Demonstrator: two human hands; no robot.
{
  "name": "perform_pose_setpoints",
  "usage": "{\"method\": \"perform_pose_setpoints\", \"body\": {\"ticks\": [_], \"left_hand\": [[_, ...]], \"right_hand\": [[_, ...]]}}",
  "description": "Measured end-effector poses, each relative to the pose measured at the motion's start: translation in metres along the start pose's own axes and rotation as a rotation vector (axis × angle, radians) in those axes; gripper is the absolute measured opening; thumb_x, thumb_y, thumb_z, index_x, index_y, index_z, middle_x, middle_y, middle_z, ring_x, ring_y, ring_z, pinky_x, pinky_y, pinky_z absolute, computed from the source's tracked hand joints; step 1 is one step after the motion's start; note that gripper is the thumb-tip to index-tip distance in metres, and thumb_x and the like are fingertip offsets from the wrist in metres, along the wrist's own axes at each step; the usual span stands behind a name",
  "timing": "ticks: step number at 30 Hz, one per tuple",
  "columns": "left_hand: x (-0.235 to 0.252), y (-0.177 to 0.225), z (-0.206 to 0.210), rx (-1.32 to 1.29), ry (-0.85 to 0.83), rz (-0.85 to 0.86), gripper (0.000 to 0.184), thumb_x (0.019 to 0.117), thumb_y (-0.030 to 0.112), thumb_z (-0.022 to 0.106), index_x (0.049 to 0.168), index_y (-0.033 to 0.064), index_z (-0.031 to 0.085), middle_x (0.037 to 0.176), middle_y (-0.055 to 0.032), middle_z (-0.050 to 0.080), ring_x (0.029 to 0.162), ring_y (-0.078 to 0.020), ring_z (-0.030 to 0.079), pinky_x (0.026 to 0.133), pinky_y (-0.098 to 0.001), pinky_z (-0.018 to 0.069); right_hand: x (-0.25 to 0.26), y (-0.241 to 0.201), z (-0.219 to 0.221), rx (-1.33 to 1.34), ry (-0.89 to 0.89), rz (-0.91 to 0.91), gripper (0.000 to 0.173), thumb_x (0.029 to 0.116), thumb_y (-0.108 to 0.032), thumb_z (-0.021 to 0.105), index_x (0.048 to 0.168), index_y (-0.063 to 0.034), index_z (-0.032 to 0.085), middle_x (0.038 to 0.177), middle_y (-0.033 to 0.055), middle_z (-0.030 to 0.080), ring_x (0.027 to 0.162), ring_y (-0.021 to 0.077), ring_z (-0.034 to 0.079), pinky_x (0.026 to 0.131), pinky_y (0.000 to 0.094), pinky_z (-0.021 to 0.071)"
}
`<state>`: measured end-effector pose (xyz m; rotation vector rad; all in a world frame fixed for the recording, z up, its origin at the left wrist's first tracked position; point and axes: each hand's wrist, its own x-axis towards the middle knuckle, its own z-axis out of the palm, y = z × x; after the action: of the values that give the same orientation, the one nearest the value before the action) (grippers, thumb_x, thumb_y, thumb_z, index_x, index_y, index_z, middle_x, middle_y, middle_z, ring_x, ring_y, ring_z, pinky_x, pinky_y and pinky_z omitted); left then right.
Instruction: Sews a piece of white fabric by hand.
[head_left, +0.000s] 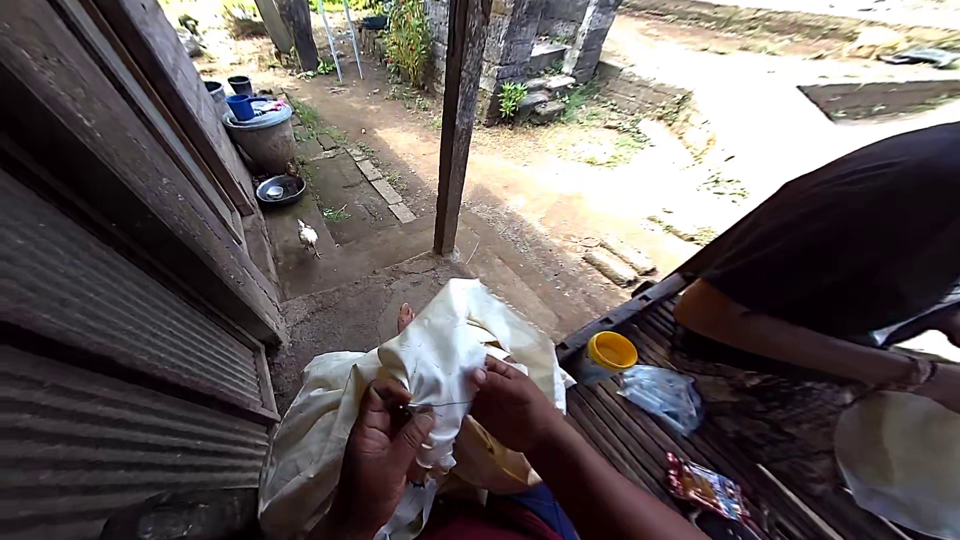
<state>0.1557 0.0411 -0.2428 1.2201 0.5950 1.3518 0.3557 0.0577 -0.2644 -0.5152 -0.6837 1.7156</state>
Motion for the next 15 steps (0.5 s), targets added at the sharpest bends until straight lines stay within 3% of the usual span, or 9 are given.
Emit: {"method": "perform_pose_setpoints", "body": {"ticks": [1, 2, 4, 6, 8, 10, 15], "left_hand": [[0.0, 0.001, -0.002, 0.077, -0.032, 0.044, 0.035, 0.0912, 0.004, 0.071, 0.12, 0.0183, 0.057, 0.112, 0.0061, 0.068, 0.096, -0.0052, 0.068, 0.085, -0.0247, 0.0596], [0.001, 0.003, -0.003, 0.139, -0.057, 0.08, 0.041, 0.0913, 0.004, 0.071, 0.127, 0.0171, 0.056, 0.115, 0.0053, 0.068, 0.097, -0.0062, 0.069, 0.085, -0.0252, 0.0596], [0.002, 0.004, -0.005, 0.248, -0.098, 0.141, 0.049, 0.092, 0.004, 0.07, 0.137, 0.0124, 0.054, 0.119, 0.0022, 0.068, 0.098, -0.0085, 0.069, 0.085, -0.0267, 0.0601], [0.002, 0.003, -0.004, 0.374, -0.125, 0.19, 0.052, 0.091, 0.004, 0.071, 0.14, 0.0092, 0.053, 0.126, -0.0006, 0.066, 0.101, -0.0089, 0.069, 0.087, -0.0274, 0.0604], [0.002, 0.002, -0.001, 0.514, -0.135, 0.22, 0.056, 0.0883, 0.004, 0.072, 0.141, 0.0045, 0.055, 0.131, -0.0074, 0.063, 0.104, -0.0101, 0.068, 0.089, -0.027, 0.0604], [0.003, 0.003, 0.002, 0.669, -0.107, 0.234, 0.064, 0.0836, 0.005, 0.075, 0.144, 0.0, 0.054, 0.132, -0.0137, 0.062, 0.1, -0.0081, 0.067, 0.085, -0.0222, 0.0588], [0.003, 0.004, 0.002, 0.81, -0.068, 0.249, 0.073, 0.0801, 0.011, 0.077, 0.148, -0.0012, 0.052, 0.133, -0.0178, 0.061, 0.083, -0.0033, 0.061, 0.072, -0.0152, 0.0525]], "right_hand": [[0.001, -0.003, 0.001, 0.056, -0.038, -0.065, 0.018, 0.0927, -0.019, 0.073, 0.109, -0.011, 0.07, 0.104, 0.0084, 0.076, 0.097, 0.0192, 0.073, 0.09, 0.0418, 0.0597], [0.001, -0.004, 0.001, 0.09, -0.099, -0.109, 0.019, 0.0921, -0.021, 0.075, 0.109, -0.0121, 0.072, 0.106, 0.0084, 0.076, 0.099, 0.0192, 0.073, 0.091, 0.042, 0.0594], [-0.003, -0.005, 0.004, 0.093, -0.172, -0.086, 0.033, 0.0922, -0.036, 0.075, 0.114, -0.0112, 0.073, 0.11, 0.009, 0.076, 0.103, 0.0199, 0.073, 0.093, 0.0425, 0.0589], [-0.011, -0.006, 0.015, 0.018, -0.122, 0.019, 0.048, 0.087, -0.048, 0.078, 0.117, -0.0112, 0.071, 0.11, 0.0078, 0.076, 0.103, 0.0194, 0.073, 0.093, 0.0417, 0.0597], [-0.015, -0.005, 0.025, -0.027, -0.004, 0.05, 0.04, 0.0805, -0.031, 0.088, 0.111, -0.0085, 0.072, 0.104, 0.0075, 0.077, 0.097, 0.0187, 0.074, 0.09, 0.0404, 0.0611], [-0.015, -0.004, 0.03, -0.033, 0.075, -0.013, 0.033, 0.0781, -0.013, 0.088, 0.106, -0.005, 0.072, 0.1, 0.0088, 0.077, 0.094, 0.0186, 0.075, 0.088, 0.0404, 0.0616], [-0.017, -0.002, 0.035, 0.001, 0.166, -0.089, 0.022, 0.0858, -0.007, 0.077, 0.106, -0.004, 0.07, 0.097, 0.0106, 0.077, 0.092, 0.0188, 0.075, 0.089, 0.0411, 0.0619]]}}
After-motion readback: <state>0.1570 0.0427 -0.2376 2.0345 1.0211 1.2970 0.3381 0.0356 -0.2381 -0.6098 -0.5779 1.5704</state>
